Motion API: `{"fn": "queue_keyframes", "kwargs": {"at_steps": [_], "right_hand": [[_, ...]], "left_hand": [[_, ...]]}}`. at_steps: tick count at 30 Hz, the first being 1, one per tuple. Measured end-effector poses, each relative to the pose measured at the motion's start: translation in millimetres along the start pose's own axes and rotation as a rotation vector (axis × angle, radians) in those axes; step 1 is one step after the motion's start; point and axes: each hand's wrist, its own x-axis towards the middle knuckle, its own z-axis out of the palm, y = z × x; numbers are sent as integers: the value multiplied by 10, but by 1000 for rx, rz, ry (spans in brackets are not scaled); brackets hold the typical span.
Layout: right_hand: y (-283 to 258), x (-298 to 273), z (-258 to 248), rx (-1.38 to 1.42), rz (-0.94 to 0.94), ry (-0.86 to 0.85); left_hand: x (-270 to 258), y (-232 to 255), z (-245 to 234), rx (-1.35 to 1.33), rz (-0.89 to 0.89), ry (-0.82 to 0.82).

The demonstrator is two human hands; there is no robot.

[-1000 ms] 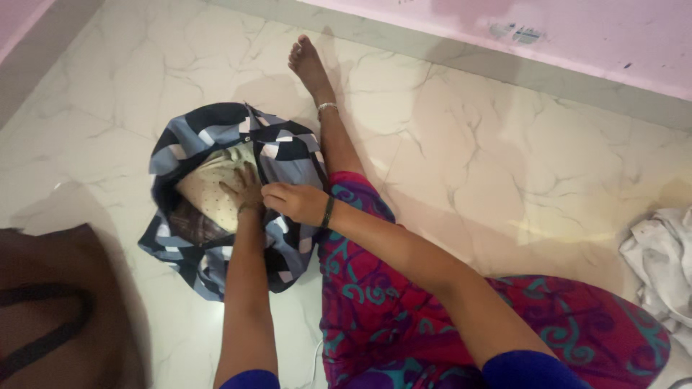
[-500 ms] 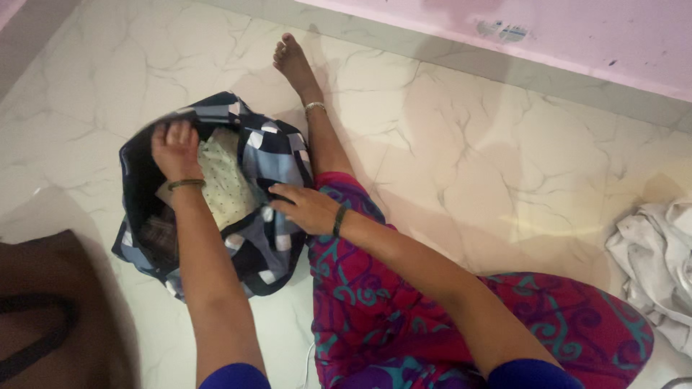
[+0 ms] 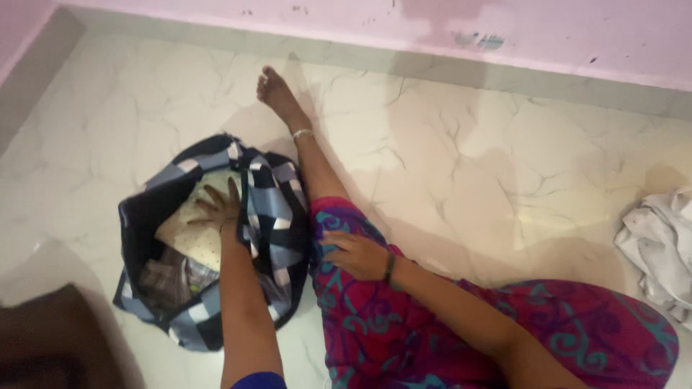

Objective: The person folds a patterned cloth and places it into a duffel bag. Then the person unfolds a white shirt, buttons it, and folds it neatly on the floor.

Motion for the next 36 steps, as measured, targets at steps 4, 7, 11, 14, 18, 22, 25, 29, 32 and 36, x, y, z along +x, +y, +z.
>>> {"fn": "queue_keyframes", "kwargs": {"at_steps": [4, 7, 11, 14, 18, 22, 25, 29, 32, 36], "right_hand": [[159, -524, -288, -29, 160, 83], [275, -972, -504, -20, 282, 143], [328, -1512, -737, -127, 427, 41], [295, -1843, -924, -85, 496, -29], [237, -2207, -1202, -64, 627, -75], [378, -2601, -1280, -106, 701, -33], [660, -2998, -1323, -223, 791, -59], [987, -3798, -1953, -392, 938, 216], [898, -4400, -2641, -849, 1174, 251], [531, -4846, -3111, -946, 1602, 649]], "left_hand": [[149, 150, -205, -99, -105, -133], [110, 164, -225, -156, -95, -95], [-108, -38, -287, -132, 1, -62], [-581, -349, -306, -157, -6, 79], [-1217, -675, -294, -312, -104, 180], [-1350, -686, -168, -505, -110, 297], [-1182, -686, -133, -461, -206, 230], [-1087, -742, -61, -430, -176, 152], [-1091, -848, -190, -451, -22, 112], [-1498, -924, -325, -768, 272, 344]]}}
